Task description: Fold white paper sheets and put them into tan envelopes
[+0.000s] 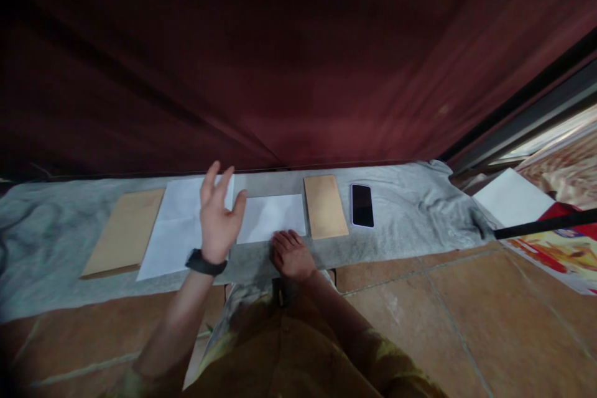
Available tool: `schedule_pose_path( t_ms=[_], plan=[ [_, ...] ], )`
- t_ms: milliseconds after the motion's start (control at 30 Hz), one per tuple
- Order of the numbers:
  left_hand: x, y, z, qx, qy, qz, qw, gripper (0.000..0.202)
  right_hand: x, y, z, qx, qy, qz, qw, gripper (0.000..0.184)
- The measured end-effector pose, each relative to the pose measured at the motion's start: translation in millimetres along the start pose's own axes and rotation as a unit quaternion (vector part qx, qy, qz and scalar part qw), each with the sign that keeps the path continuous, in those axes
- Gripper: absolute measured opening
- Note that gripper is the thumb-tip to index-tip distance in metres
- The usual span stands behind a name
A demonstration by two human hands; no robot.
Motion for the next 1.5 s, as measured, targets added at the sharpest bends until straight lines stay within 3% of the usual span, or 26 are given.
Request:
schedule_pose_path(
  t_ms=[100, 167, 233, 300, 367, 433, 567, 767, 1000, 1167, 1500],
  plan=[
    [8.6, 1.1, 0.7, -0.005, 0.113, -0.006, 0.994, 0.054, -0.8, 0.6, 0.9, -0.003, 0.005, 0.003, 1.000, 0.039],
    [-3.2, 4.1, -1.8, -0.013, 0.072, -0.040, 0.997, 0.053, -0.5, 0.7, 1.1, -0.003, 0.009, 0.004, 1.000, 0.039],
    [-26.5, 9.7, -3.3, -0.047, -0.034, -0.108, 0.992, 0.049, -0.1, 0.3, 0.8, -0.001, 0.014, 0.001, 1.000, 0.040],
    [-59.6, 20.8, -6.1, -0.111, -0.149, -0.217, 0.958, 0.049, 0.7, -0.5, 0.1, 0.000, 0.018, -0.003, 1.000, 0.041],
    [-89.0, 35.1, -17.3, -0.130, -0.209, -0.293, 0.924, 0.051, 1.8, -1.3, -0.2, -0.004, 0.021, -0.002, 1.000, 0.041],
    [-111.3, 49.3, -31.9, -0.116, -0.226, -0.335, 0.907, 0.047, 2.0, -1.8, -0.4, -0.007, 0.021, 0.001, 1.000, 0.040],
    [-133.0, 70.3, -57.5, -0.057, -0.232, -0.340, 0.910, 0.046, -0.5, -1.7, 0.3, -0.005, 0.023, -0.002, 1.000, 0.040],
    [-137.3, 68.7, -71.2, -0.070, -0.243, -0.353, 0.901, 0.051, -0.6, -0.2, 0.1, 0.002, 0.027, -0.026, 0.999, 0.046],
    [-138.0, 58.1, -81.0, -0.074, -0.265, -0.359, 0.892, 0.056, 3.5, 5.6, -5.3, -0.018, 0.002, 0.003, 1.000, 0.047],
    [-136.3, 57.5, -85.8, -0.048, -0.248, -0.356, 0.900, 0.054, 1.0, 7.5, -6.3, -0.025, -0.005, -0.006, 1.000, 0.049],
    [-141.4, 31.0, -95.1, 0.011, -0.246, -0.359, 0.901, 0.054, -1.8, 7.8, -4.8, -0.025, 0.014, -0.021, 0.999, 0.049]
  ],
)
Point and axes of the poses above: each hand's wrist, its own y-axis away from the middle knuckle, its own x-axis out of the back of the hand, z = x × y, the point moved 6 cm from there along -y, towards the middle knuckle, and after that the axes turned 12 degrees about -z, right-handed, at the moved point
